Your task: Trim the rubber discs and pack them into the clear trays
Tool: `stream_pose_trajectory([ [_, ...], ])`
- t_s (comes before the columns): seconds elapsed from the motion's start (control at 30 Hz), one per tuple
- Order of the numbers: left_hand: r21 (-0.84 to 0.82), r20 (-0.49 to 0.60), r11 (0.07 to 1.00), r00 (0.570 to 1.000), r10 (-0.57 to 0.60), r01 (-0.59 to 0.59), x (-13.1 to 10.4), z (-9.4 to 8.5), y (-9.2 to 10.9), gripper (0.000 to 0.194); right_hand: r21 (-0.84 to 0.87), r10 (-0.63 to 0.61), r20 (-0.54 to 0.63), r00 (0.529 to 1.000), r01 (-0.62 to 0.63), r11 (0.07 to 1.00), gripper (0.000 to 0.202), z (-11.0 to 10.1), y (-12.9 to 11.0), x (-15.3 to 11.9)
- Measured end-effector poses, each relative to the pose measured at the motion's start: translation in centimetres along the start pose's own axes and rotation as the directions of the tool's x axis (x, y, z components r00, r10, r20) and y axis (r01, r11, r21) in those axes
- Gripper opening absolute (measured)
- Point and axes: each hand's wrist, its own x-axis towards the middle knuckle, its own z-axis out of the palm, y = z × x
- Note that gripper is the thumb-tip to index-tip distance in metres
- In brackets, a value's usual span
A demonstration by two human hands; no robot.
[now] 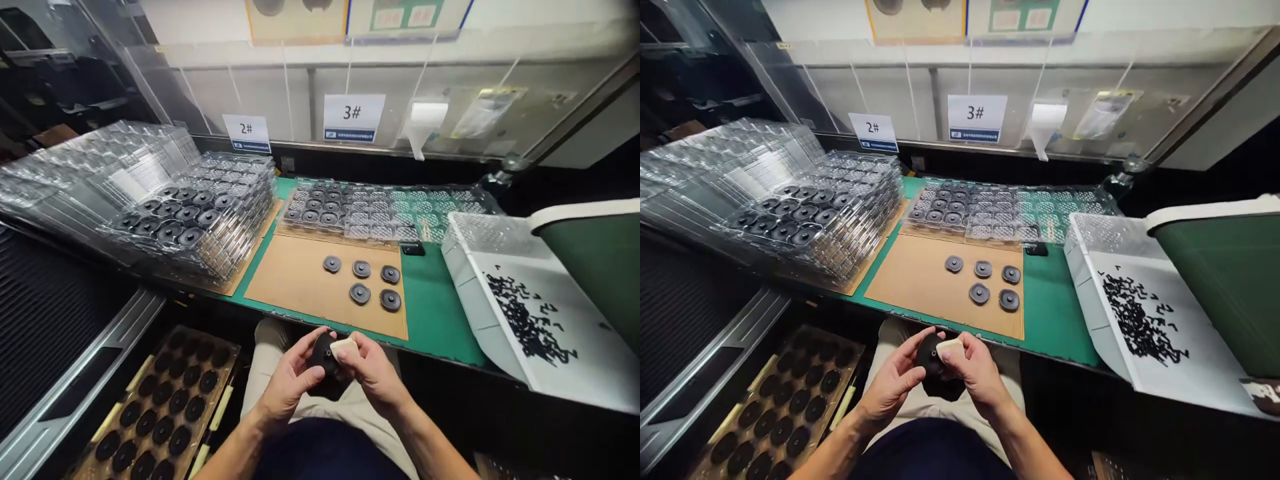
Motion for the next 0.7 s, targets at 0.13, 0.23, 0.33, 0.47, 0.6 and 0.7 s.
stream_pose_trajectory([
  [0.13,0.015,0.003,1.0,1.0,-0.025,0.025,-1.0,-0.4,-0.2,0.075,0.134,0.063,0.081,0.995,-0.073,0.988,0.056,0.9,-0.4,-0.8],
  [0.23,0.034,0.027,0.999,0.999,-0.02,0.019,-1.4,-0.5,0.1,0.078,0.148,0.059,0.154,0.986,-0.082,0.986,0.056,0.7,-1.0,-1.3],
  [0.33,0.067,-0.033,0.997,0.999,0.032,-0.03,-1.6,0.0,0.5,0.073,0.01,0.007,0.15,0.989,-0.008,1.0,0.047,0.2,-2.0,-1.8],
  [0.47,0.075,-0.151,0.992,0.983,0.108,-0.098,-1.9,1.4,0.9,0.071,-0.46,-0.442,0.003,0.897,0.394,0.796,0.026,0.2,-3.4,-3.5],
  [0.6,0.109,-0.191,0.986,0.971,0.143,-0.123,-2.7,2.8,1.2,0.068,-0.611,-0.579,0.255,0.774,0.593,0.524,0.019,0.6,-4.1,-5.6],
  [0.7,0.088,-0.206,0.99,0.971,0.124,-0.108,-3.3,3.4,1.4,0.067,-0.698,-0.586,0.269,0.765,0.574,0.429,0.019,0.7,-4.4,-6.5],
])
